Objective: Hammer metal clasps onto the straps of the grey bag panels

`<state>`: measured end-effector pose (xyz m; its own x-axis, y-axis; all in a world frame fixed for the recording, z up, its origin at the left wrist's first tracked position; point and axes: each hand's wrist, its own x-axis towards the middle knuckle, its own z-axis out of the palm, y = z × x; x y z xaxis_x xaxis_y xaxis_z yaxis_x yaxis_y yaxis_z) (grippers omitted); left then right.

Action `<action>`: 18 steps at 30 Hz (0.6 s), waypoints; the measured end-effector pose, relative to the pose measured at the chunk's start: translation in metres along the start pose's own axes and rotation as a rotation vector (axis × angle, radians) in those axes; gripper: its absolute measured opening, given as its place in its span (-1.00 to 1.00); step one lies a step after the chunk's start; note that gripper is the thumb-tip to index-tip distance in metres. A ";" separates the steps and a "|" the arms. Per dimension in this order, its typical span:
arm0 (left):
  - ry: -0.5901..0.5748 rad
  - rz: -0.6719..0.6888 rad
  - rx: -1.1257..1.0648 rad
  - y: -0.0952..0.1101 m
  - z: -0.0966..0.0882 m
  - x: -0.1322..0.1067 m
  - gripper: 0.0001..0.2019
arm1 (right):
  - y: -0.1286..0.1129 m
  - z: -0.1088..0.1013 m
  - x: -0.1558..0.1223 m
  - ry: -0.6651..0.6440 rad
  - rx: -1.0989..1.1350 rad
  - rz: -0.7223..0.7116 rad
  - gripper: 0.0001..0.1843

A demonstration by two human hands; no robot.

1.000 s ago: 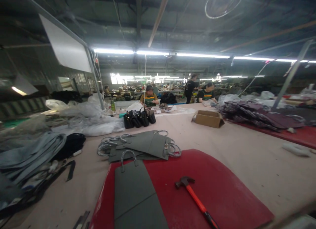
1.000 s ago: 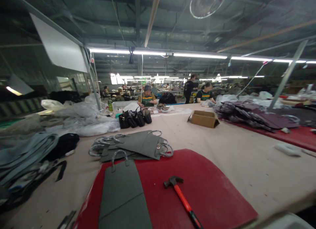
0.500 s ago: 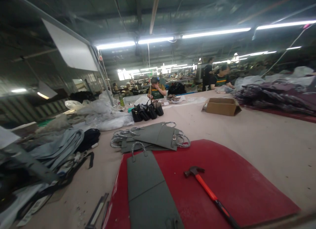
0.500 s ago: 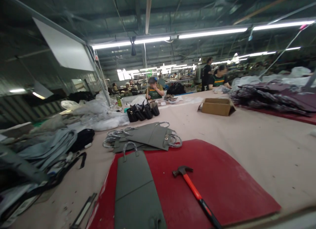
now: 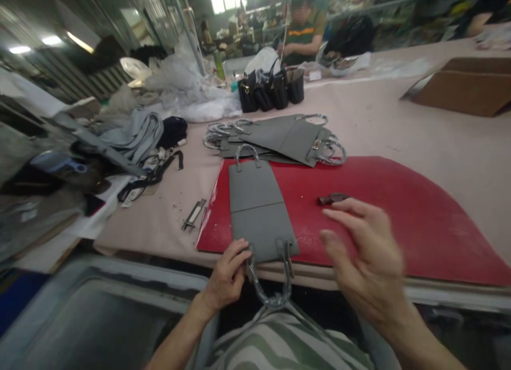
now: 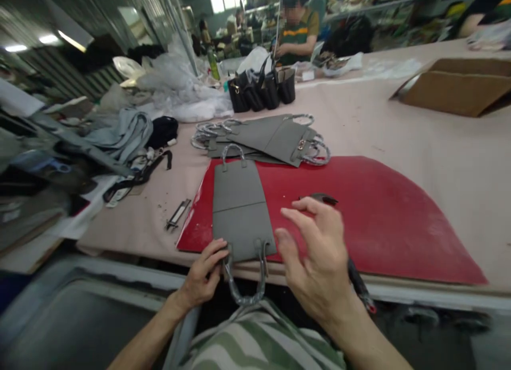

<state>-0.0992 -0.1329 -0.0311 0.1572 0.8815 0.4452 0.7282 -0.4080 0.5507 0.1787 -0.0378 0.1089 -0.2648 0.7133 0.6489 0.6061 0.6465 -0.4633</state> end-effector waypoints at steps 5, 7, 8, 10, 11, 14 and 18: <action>0.119 -0.181 0.077 0.005 0.000 -0.006 -0.63 | 0.026 0.064 -0.049 -0.313 -0.069 0.075 -0.67; 0.134 -0.228 0.184 0.008 0.005 -0.006 -0.63 | 0.033 0.078 -0.065 -0.404 -0.115 0.096 -0.61; 0.127 -0.240 0.221 0.009 0.007 -0.005 -0.62 | 0.036 0.083 -0.070 -0.429 -0.128 0.098 -0.58; 0.097 -0.230 0.245 0.012 0.012 -0.001 -0.59 | 0.038 0.088 -0.075 -0.457 -0.128 0.090 -0.51; 0.081 -0.216 0.236 0.013 0.014 0.002 -0.57 | 0.039 0.090 -0.076 -0.465 -0.118 0.083 -0.46; 0.046 -0.167 0.203 0.014 0.018 0.014 -0.53 | 0.036 0.094 -0.078 -0.458 -0.103 0.074 -0.38; 0.004 -0.139 0.183 0.013 0.021 0.030 -0.54 | 0.024 0.105 -0.079 -0.416 -0.150 0.130 -0.38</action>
<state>-0.0714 -0.1063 -0.0252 0.0449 0.9251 0.3770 0.8514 -0.2328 0.4700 0.1359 -0.0500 -0.0167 -0.4395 0.8536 0.2797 0.7478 0.5202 -0.4125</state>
